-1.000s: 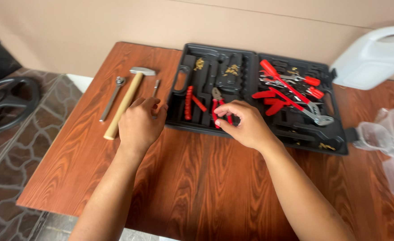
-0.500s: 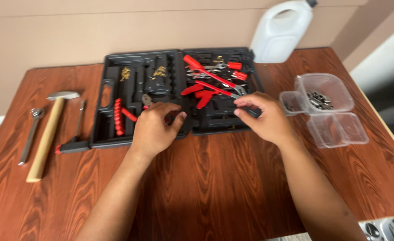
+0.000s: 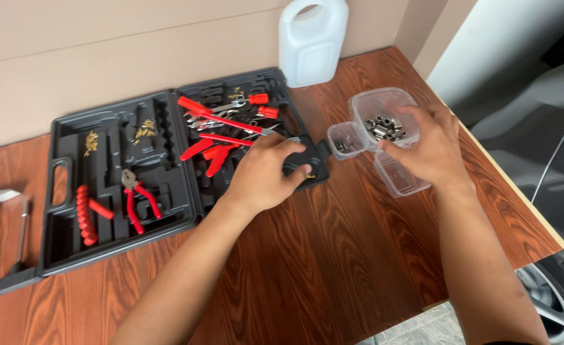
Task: The person removes small metal parts from a toolbox and places them into clear plastic containers. They repeatedly pick up items, inspect them, and sort them into separate containers on the table.
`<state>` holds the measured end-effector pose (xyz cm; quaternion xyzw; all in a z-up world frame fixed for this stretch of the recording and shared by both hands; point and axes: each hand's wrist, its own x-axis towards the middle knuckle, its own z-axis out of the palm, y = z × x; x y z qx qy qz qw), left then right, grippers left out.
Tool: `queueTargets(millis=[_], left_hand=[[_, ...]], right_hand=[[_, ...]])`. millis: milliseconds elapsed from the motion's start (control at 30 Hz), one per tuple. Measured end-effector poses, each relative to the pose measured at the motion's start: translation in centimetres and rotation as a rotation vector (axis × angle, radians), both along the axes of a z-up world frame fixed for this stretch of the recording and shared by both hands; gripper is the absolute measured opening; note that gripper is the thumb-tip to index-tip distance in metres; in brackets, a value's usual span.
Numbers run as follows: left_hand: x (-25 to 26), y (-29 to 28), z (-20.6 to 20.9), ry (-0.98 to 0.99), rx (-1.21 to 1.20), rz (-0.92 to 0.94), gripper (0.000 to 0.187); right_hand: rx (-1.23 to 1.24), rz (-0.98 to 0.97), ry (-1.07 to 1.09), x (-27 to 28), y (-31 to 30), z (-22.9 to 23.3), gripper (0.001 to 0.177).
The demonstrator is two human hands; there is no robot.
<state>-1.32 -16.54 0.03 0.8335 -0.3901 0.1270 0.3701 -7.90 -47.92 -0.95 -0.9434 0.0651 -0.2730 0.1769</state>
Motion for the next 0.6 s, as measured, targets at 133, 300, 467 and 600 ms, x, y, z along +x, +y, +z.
queueTargets(millis=[133, 300, 467, 600], left_hand=[[1.6, -5.0, 0.1, -0.015, 0.149, -0.018, 0.055], [3.3, -9.5, 0.1, 0.019, 0.343, -0.002, 0.072], [4.2, -11.4, -0.4, 0.057, 0.474, 0.038, 0.072], [4.4, -11.9, -0.7, 0.055, 0.501, 0.084, 0.064]], right_hand=[[0.027, -0.01, 0.129, 1.2, -1.2, -0.4, 0.092], [0.052, -0.017, 0.178, 2.1, -1.3, -0.5, 0.099], [0.107, -0.01, 0.198, 2.4, -1.7, -0.1, 0.103], [0.129, -0.016, 0.195, 2.6, -2.2, -0.1, 0.105]])
